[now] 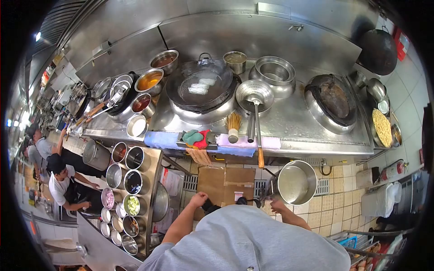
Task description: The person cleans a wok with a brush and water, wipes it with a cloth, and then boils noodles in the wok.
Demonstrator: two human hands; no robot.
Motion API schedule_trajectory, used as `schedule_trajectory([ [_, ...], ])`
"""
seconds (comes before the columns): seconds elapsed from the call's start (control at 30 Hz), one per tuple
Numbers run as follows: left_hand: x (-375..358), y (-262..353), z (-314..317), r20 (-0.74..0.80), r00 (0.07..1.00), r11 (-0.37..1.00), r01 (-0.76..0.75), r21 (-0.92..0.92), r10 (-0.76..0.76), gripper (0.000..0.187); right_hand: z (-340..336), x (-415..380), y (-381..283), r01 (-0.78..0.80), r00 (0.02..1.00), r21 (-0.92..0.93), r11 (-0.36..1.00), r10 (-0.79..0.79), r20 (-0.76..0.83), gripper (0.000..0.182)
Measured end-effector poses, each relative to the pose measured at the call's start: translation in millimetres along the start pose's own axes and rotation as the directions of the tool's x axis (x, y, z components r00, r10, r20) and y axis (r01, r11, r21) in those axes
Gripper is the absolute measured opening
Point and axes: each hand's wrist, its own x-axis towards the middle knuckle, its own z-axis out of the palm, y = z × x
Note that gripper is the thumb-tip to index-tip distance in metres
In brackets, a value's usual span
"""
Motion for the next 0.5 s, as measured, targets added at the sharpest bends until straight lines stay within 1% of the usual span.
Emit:
schedule_trajectory([
  [0.03, -2, 3, 7, 0.020, 1.000, 1.000, -0.003, 0.016, 0.003, 0.029, -1, -5, 6, -0.063, 0.998, 0.130, 0.990, 0.064, -0.005, 0.019],
  [0.07, -6, 8, 11, 0.040, 0.999, 0.999, -0.005, 0.032, 0.004, 0.030, 8, 94, 114, 0.446, 0.894, -0.157, 0.881, -0.431, 0.121, 0.020],
  [0.1, -9, 8, 16, 0.039, 0.999, 1.000, -0.003, 0.031, 0.002, 0.030, 7, 95, 117, 0.447, 0.894, -0.157, 0.881, -0.431, 0.124, 0.020],
  [0.17, -16, 1, 25, 0.051, 0.999, 0.984, -0.014, 0.178, 0.005, 0.032, 0, 81, 110, 0.422, 0.895, -0.014, 0.907, -0.414, 0.168, 0.022],
  [0.2, -20, -4, 26, 0.053, 0.999, 0.983, -0.013, 0.182, 0.004, 0.032, -10, 50, 91, 0.421, 0.895, -0.010, 0.907, -0.413, 0.168, 0.022],
  [0.23, -23, -10, 26, 0.069, 0.997, 0.970, 0.012, 0.243, -0.030, 0.033, -11, 27, 62, 0.174, 0.982, 0.070, 0.982, -0.179, 0.066, 0.024],
  [0.27, -27, -17, 26, 0.083, 0.995, 0.952, 0.035, 0.303, -0.063, 0.035, -6, -10, 3, -0.076, 0.997, 0.173, 0.982, 0.079, -0.014, 0.025],
  [0.33, -21, -58, 31, 0.116, 0.992, 0.959, 0.024, 0.282, -0.059, 0.035, -4, -11, -10, -0.069, 0.997, 0.155, 0.986, 0.073, -0.019, 0.026],
  [0.4, -28, -64, 24, 0.145, 0.988, 0.967, 0.015, 0.255, -0.054, 0.035, -3, -13, -23, -0.049, 0.998, 0.081, 0.995, 0.052, -0.028, 0.029],
  [0.47, -39, -72, 20, -0.024, 0.990, 0.945, 0.141, 0.295, -0.140, 0.034, -3, -11, -35, -0.022, 1.000, 0.044, 0.999, 0.022, -0.007, 0.029],
  [0.5, -40, -74, 17, -0.026, 0.990, 0.945, 0.142, 0.293, -0.141, 0.034, -4, -11, -39, 0.005, 1.000, 0.008, 1.000, -0.005, 0.016, 0.029],
])
